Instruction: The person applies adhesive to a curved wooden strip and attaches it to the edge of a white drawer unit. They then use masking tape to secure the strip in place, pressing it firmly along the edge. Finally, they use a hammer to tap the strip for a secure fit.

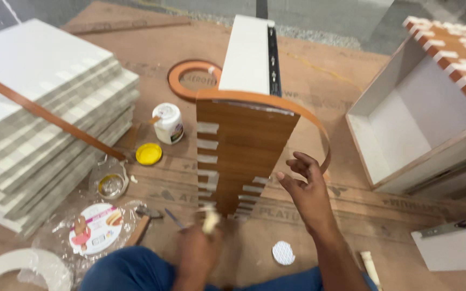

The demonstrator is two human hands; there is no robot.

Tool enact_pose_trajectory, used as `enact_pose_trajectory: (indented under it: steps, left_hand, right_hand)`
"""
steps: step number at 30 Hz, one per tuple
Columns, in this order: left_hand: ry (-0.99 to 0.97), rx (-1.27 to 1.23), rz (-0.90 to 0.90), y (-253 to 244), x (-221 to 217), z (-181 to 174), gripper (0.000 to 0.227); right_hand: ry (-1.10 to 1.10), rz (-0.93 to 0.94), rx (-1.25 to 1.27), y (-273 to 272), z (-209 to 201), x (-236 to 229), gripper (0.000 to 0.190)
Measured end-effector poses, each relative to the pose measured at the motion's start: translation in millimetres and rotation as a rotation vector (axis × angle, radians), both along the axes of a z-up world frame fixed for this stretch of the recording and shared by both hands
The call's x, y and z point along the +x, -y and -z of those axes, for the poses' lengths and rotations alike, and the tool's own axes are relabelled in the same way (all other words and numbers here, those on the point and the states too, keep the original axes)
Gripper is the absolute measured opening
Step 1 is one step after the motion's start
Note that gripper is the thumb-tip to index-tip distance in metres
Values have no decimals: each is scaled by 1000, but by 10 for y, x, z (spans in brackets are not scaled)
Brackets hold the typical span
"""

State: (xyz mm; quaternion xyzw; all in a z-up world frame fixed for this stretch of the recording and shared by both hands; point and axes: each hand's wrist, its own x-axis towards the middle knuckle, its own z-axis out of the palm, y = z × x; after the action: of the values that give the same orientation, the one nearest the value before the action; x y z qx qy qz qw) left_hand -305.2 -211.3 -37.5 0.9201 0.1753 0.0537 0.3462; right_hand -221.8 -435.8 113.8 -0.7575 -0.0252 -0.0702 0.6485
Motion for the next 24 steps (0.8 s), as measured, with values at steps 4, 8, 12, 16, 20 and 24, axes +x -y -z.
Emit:
enact_pose_trajectory:
  steps: [4,8,12,16,20,24]
  left_hand:
    - [342,-198,-210,-649,91,-584,58]
    - [296,-516,-77,-706,534,-735,70]
    - [218,-373,48,-541,831,-741,76]
    - [156,-552,90,-465,890,-682,65]
    - [215,-323,147,-412,729,-711,62]
    - [135,-290,179,-243,441,-696,58]
  right_hand:
    - [-28,-174,119,-93,-147,312,61]
    - [-93,-179,123,-146,-142,479,42]
    - [-47,-135,173,-145,-2,525,28]
    - [-4,-93,273,-105,161,507,22]
    - [-58,1,247,11,159,261,21]
    - [-9,10,270,174,151,-35,24]
